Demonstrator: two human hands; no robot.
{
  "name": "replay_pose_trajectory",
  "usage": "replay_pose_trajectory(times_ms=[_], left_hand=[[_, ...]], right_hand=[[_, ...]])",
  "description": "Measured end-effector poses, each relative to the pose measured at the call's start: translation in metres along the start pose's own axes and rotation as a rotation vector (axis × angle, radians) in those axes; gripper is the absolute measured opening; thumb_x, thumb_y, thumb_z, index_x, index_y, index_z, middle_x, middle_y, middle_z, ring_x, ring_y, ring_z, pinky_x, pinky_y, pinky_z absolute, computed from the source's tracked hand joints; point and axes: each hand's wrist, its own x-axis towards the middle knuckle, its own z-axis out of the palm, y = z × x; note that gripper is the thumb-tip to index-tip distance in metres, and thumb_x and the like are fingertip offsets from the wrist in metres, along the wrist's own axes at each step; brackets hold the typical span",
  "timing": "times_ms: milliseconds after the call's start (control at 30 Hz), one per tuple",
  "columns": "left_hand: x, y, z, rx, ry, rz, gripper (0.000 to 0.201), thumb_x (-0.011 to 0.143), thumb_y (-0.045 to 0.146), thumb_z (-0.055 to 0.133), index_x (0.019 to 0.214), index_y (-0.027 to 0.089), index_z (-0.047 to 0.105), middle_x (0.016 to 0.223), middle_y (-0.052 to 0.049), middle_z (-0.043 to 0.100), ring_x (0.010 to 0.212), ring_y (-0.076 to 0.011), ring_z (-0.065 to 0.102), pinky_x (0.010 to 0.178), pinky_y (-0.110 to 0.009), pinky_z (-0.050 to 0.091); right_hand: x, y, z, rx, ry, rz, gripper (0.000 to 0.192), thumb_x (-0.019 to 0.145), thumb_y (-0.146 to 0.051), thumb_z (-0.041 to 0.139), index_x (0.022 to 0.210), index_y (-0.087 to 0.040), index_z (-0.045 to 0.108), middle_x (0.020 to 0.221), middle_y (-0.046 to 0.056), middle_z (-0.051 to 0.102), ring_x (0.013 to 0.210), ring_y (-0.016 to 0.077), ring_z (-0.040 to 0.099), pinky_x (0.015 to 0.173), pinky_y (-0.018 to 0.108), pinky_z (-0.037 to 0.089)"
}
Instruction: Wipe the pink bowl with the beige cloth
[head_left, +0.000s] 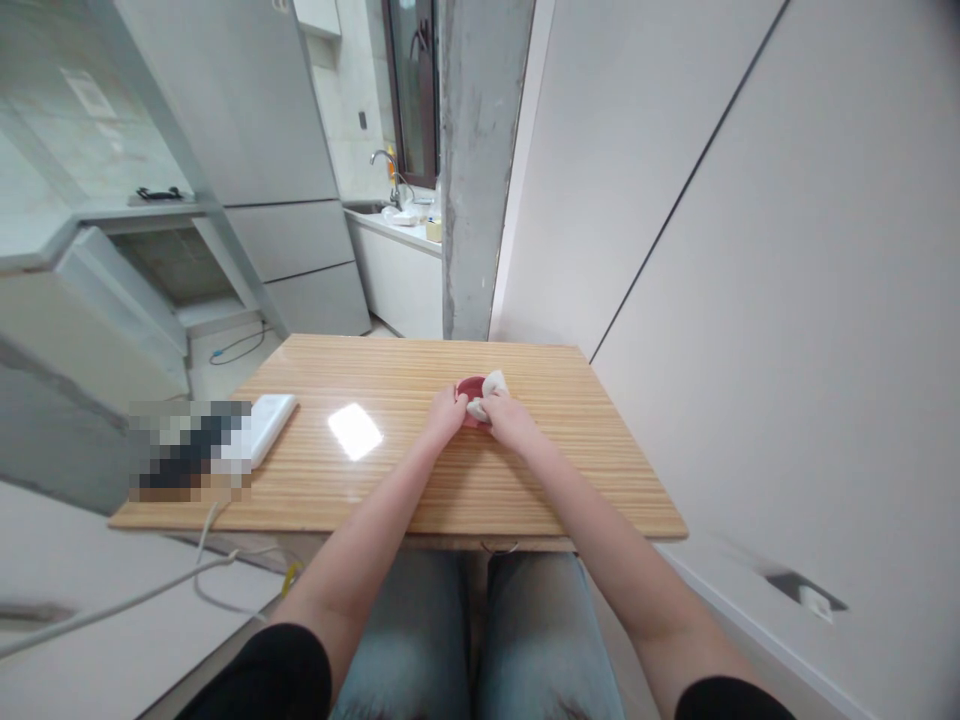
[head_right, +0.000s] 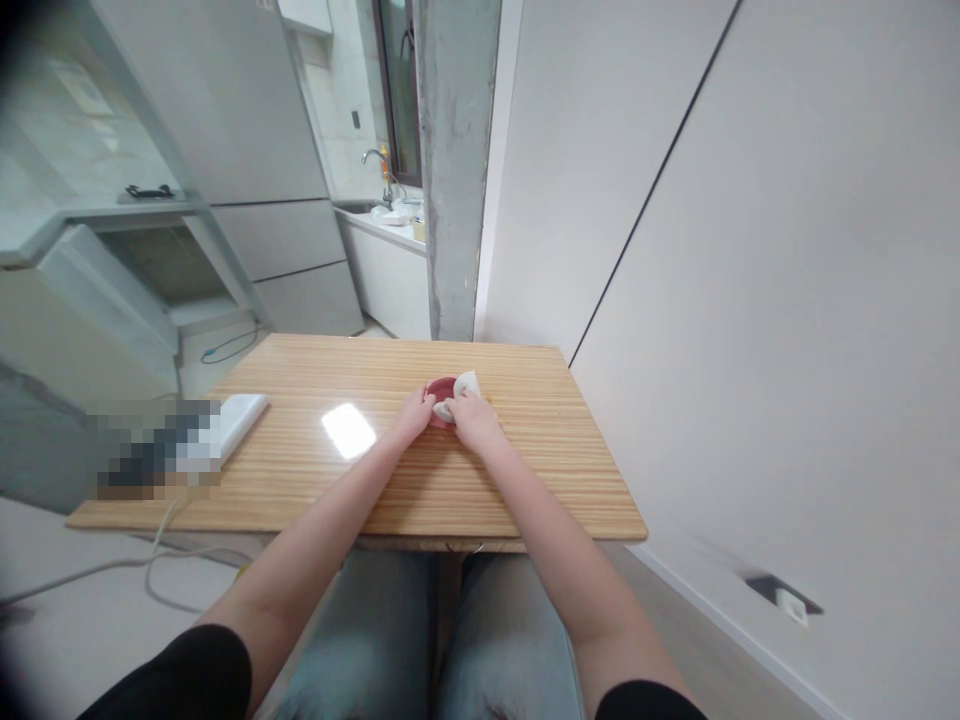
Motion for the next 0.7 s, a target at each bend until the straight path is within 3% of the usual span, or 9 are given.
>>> replay_pose_trajectory(times_ms=[100, 200, 333, 500, 600, 700], left_hand=[[0.000, -0.002, 0.005, -0.147, 0.043, -0.003, 0.029, 0.080, 0.022, 0.054, 0.107, 0.015, 0.060, 0.108, -0.011, 0.067, 0.103, -0.0206, 0.061, 0.091, -0.032, 0.047], [-0.006, 0.002, 0.013, -0.399, 0.099, -0.072, 0.042, 0.081, 0.027, 0.055, 0.121, 0.018, 0.046, 0.113, -0.009, 0.063, 0.100, -0.0172, 0.062, 0.086, -0.031, 0.050], [-0.011, 0.006, 0.014, -0.739, 0.088, -0.234, 0.047, 0.081, 0.032, 0.057, 0.122, 0.019, 0.040, 0.095, -0.005, 0.065, 0.078, -0.0150, 0.065, 0.071, -0.031, 0.054], [0.003, 0.001, -0.018, -0.657, 0.125, -0.234, 0.050, 0.073, 0.024, 0.064, 0.119, 0.018, 0.046, 0.091, -0.004, 0.065, 0.075, -0.0148, 0.064, 0.070, -0.028, 0.053], [0.010, 0.001, -0.028, -0.612, 0.110, -0.217, 0.051, 0.067, 0.023, 0.071, 0.114, 0.016, 0.052, 0.093, -0.006, 0.065, 0.079, -0.0172, 0.065, 0.073, -0.028, 0.053], [0.007, 0.004, -0.017, -0.599, 0.106, -0.186, 0.055, 0.068, 0.029, 0.072, 0.118, 0.017, 0.050, 0.097, -0.008, 0.065, 0.080, -0.0172, 0.065, 0.073, -0.029, 0.052]], right_hand=[[0.005, -0.002, 0.002, -0.026, 0.004, -0.037, 0.012, 0.079, -0.023, 0.062, 0.090, -0.018, 0.064, 0.092, 0.008, 0.065, 0.094, 0.0228, 0.054, 0.081, 0.033, 0.043], [0.009, -0.013, 0.009, -0.063, 0.122, -0.019, 0.012, 0.084, -0.017, 0.054, 0.092, -0.016, 0.062, 0.092, 0.010, 0.065, 0.094, 0.0230, 0.051, 0.081, 0.035, 0.042], [0.011, -0.021, 0.023, -0.022, 0.290, -0.007, 0.016, 0.087, -0.016, 0.048, 0.097, -0.015, 0.061, 0.097, 0.010, 0.064, 0.098, 0.0232, 0.050, 0.084, 0.036, 0.040], [0.013, -0.004, 0.032, 0.023, 0.278, -0.223, 0.024, 0.090, -0.016, 0.046, 0.109, -0.015, 0.060, 0.106, 0.010, 0.064, 0.108, 0.0207, 0.049, 0.088, 0.034, 0.040], [0.014, -0.003, 0.032, -0.031, 0.284, -0.175, 0.024, 0.091, -0.018, 0.046, 0.110, -0.016, 0.060, 0.110, 0.011, 0.063, 0.113, 0.0213, 0.046, 0.087, 0.035, 0.041], [0.018, -0.011, 0.032, -0.048, 0.253, -0.061, 0.021, 0.092, -0.020, 0.044, 0.103, -0.017, 0.062, 0.104, 0.010, 0.063, 0.105, 0.0215, 0.050, 0.082, 0.035, 0.043]])
